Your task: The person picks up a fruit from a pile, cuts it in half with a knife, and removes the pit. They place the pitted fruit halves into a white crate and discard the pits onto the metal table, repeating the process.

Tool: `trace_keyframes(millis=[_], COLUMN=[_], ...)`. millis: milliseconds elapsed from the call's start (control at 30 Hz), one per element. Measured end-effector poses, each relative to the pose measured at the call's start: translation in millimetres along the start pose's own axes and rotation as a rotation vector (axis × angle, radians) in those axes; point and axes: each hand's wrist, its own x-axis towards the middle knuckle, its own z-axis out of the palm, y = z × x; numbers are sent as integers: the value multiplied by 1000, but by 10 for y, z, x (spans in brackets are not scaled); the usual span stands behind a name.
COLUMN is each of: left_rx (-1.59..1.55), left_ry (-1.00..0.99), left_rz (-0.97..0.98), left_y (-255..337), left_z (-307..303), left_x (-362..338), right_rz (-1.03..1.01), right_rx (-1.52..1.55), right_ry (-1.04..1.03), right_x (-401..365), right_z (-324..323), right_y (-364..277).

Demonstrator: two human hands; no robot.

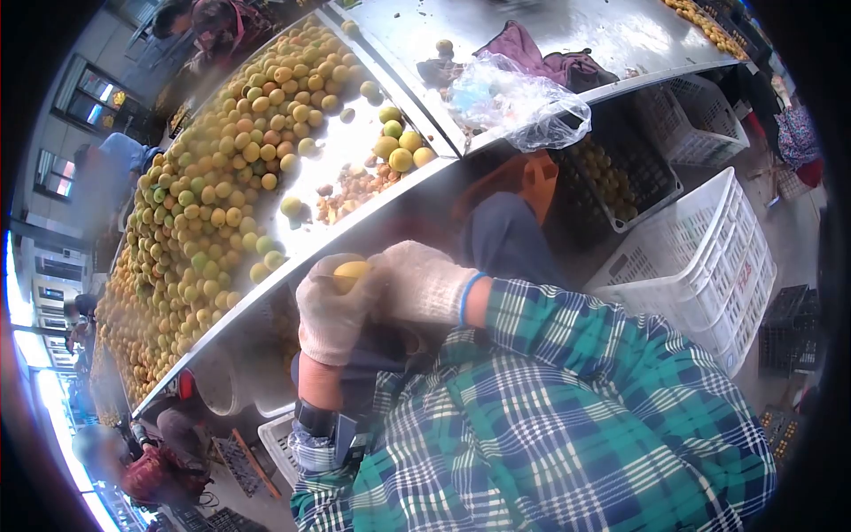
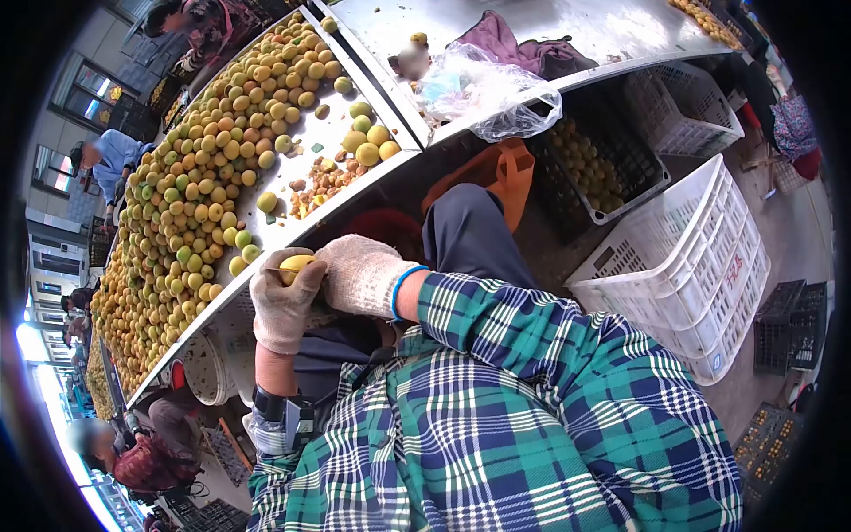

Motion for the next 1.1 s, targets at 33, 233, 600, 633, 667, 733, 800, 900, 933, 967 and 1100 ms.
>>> trace_keyframes(millis=[33, 233, 600, 633, 667, 733, 800, 900, 933, 967, 1100], left_rx=[86, -26, -336, -116, 106, 268, 272, 410, 431, 430, 316], left_ry=[14, 27, 181, 234, 287, 362, 235, 80, 23, 25, 89], left_rz=[85, 161, -50, -19, 6, 139, 208, 365, 376, 378, 382], left_y=[-31, -137, -65, -172, -258, -302, -263, -58, -4, -6, -78], left_z=[-4, 26, -2, -23, -55, -114, -121, -76, -72, -68, -108], left_x=[-3, -113, -6, 16, 30, 24, 20, 26, 41, 49, 5], right_rz=[-71, -29, 146, 83, 19, 54, 239, 449, 272, 252, 232], right_rx=[-16, 62, 127, 125, 124, 317, 786, 957, 1028, 1072, 1260], right_ry=[-23, -106, 70, 110, 148, 96, 160, 23, 38, 10, -46], right_x=[-4, 10, -123, -137, -156, -256, -183, -93, 9, 31, 47], right_z=[13, -16, -314, -268, -222, -347, -355, -403, -164, -144, -100], right_y=[35, 4, -143, -14, 125, 218, 178, -85, 72, 88, 2])
